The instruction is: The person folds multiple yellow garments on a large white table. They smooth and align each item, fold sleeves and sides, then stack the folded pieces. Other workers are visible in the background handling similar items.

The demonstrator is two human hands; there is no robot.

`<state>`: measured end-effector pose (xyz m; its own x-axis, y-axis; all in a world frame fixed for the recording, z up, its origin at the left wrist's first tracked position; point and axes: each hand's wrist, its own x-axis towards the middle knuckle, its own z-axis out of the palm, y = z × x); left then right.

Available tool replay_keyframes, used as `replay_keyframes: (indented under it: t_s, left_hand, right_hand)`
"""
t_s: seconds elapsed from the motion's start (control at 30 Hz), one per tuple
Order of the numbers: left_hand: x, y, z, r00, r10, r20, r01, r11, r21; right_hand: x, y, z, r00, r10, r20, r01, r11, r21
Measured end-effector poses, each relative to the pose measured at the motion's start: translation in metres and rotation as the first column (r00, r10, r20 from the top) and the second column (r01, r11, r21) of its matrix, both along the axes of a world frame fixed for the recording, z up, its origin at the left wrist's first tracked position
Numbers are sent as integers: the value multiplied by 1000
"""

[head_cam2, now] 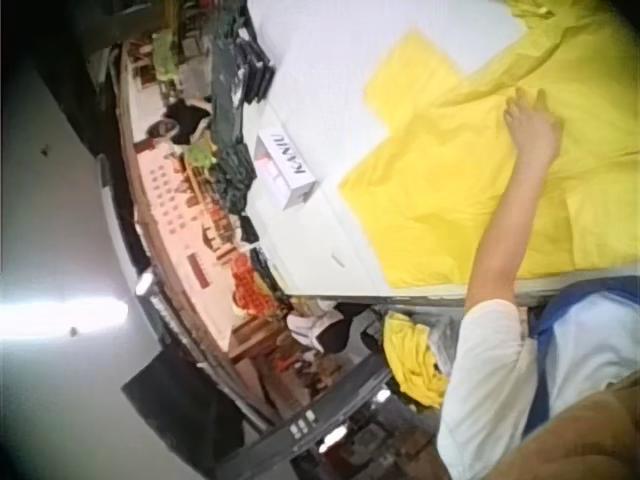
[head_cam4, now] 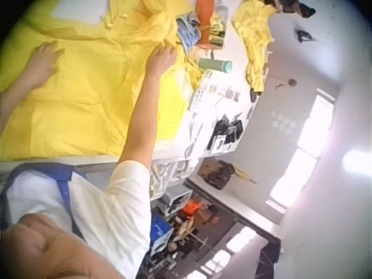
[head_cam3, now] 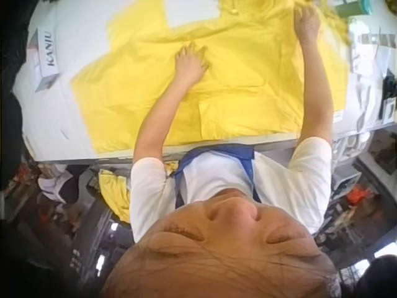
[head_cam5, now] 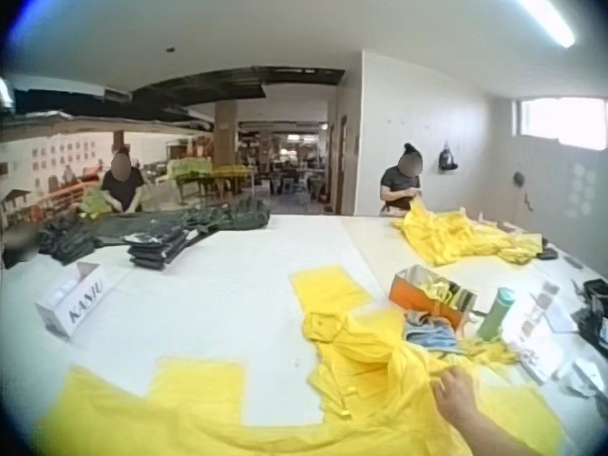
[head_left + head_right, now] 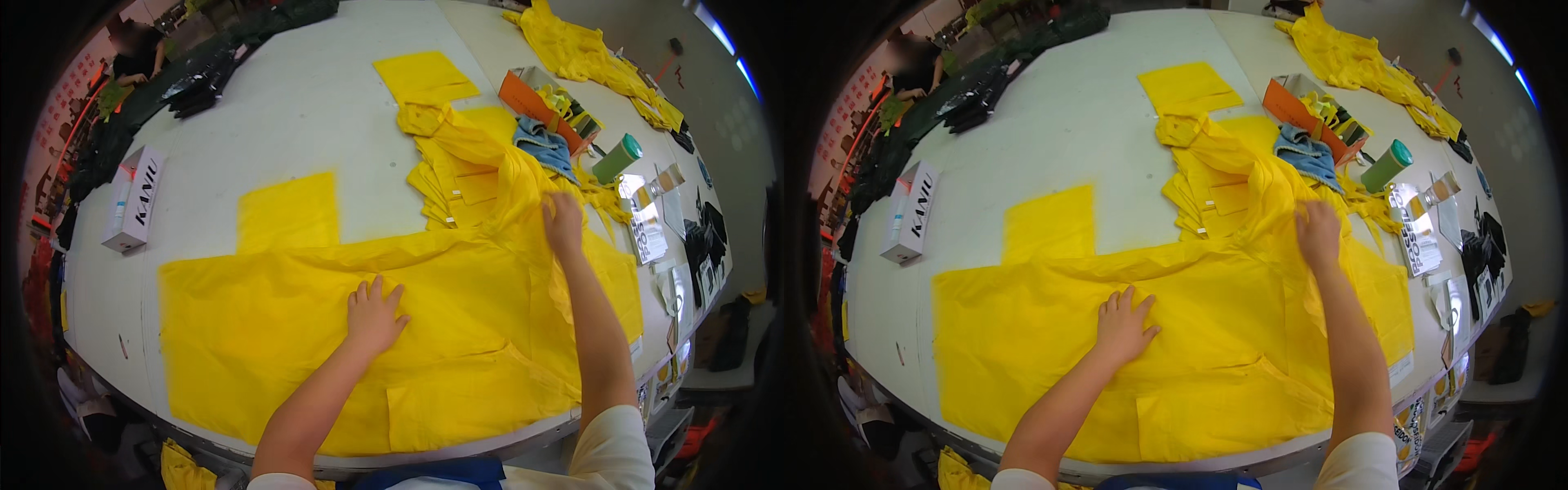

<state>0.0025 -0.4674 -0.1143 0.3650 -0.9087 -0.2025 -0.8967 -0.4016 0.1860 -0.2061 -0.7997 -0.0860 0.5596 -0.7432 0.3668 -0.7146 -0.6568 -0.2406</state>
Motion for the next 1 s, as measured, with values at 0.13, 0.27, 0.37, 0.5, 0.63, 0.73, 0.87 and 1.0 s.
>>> replay_keyframes:
  t_s: [0.13, 0.27, 0.37, 0.5, 0.63, 0.73, 0.87, 1.0]
  left_hand:
    - [-38, -72, -5, 906, -360, -223, 249, 880, -405]
    - [-65, -145, -8, 887, -383, -257, 207, 829, -520]
    - [-75, -169, -29, 917, -361, -169, 251, 852, -460]
    - [-74, -165, -44, 937, -311, -157, 193, 838, -511]
    - [-72, -148, -21, 939, -292, -184, 241, 937, -254]
    - [-75, -100, 1, 867, -348, -358, 292, 935, -200]
    - [-13, 5, 23, 458, -502, -734, 415, 851, -323]
    - [43, 54, 53, 934, 100, -343, -261, 845, -466]
  right_hand:
    - [35, -100, -8, 963, -172, 206, 71, 904, 422]
    - [92, -109, 29, 973, -118, -200, 231, 602, 764]
    - [77, -113, 33, 953, -190, 238, -121, 479, 869]
    - [74, -21, 85, 517, -260, 815, -761, 296, 577]
    - [111, 124, 68, 496, 868, -33, -849, 493, 189]
    - [91, 160, 21, 597, 781, 181, -787, 528, 319]
    - [33, 157, 23, 659, 747, -88, -715, 658, 234]
    - [-50, 141, 53, 882, 344, -323, -288, 935, 209]
